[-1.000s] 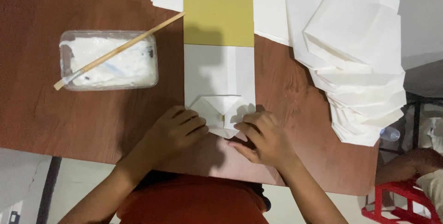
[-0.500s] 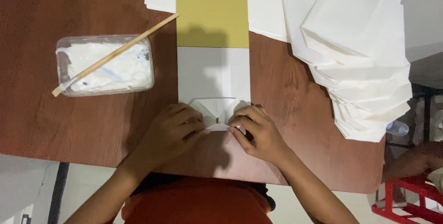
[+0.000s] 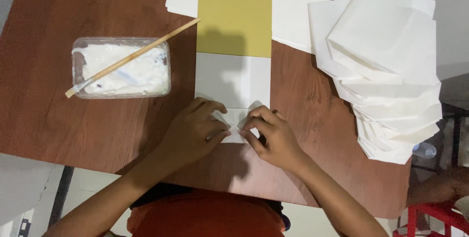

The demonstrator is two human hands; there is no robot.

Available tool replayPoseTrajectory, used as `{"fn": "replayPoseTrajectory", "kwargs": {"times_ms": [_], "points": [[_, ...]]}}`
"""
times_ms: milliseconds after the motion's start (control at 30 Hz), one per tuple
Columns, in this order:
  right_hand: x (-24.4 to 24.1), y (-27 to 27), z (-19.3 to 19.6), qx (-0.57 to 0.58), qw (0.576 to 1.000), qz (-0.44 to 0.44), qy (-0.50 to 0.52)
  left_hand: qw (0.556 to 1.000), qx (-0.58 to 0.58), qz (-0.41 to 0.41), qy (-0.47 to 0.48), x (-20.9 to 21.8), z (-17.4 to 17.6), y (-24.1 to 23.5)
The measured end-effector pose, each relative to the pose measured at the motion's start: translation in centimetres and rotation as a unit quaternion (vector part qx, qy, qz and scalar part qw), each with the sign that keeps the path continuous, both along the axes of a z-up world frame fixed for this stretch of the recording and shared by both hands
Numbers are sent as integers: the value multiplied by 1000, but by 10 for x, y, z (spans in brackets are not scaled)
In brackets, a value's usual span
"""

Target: A person is manually folding paper and applying glue with a brush to create paper bags.

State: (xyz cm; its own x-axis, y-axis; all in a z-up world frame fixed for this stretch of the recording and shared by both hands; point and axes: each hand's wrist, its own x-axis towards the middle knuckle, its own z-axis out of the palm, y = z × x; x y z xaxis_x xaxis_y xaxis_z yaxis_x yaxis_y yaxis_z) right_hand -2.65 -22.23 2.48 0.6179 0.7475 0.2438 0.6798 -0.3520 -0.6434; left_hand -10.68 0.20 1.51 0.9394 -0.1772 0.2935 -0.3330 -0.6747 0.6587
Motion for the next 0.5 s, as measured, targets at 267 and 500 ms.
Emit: {"fn": "replayPoseTrajectory", "kwargs": {"times_ms": [267, 500], "points": [[-5, 1, -10, -51, 997, -41, -42, 998, 56, 21, -11, 2, -17, -7], [-5, 1, -15, -73, 995, -42, -54, 998, 51, 31, -14, 3, -16, -10]]}}
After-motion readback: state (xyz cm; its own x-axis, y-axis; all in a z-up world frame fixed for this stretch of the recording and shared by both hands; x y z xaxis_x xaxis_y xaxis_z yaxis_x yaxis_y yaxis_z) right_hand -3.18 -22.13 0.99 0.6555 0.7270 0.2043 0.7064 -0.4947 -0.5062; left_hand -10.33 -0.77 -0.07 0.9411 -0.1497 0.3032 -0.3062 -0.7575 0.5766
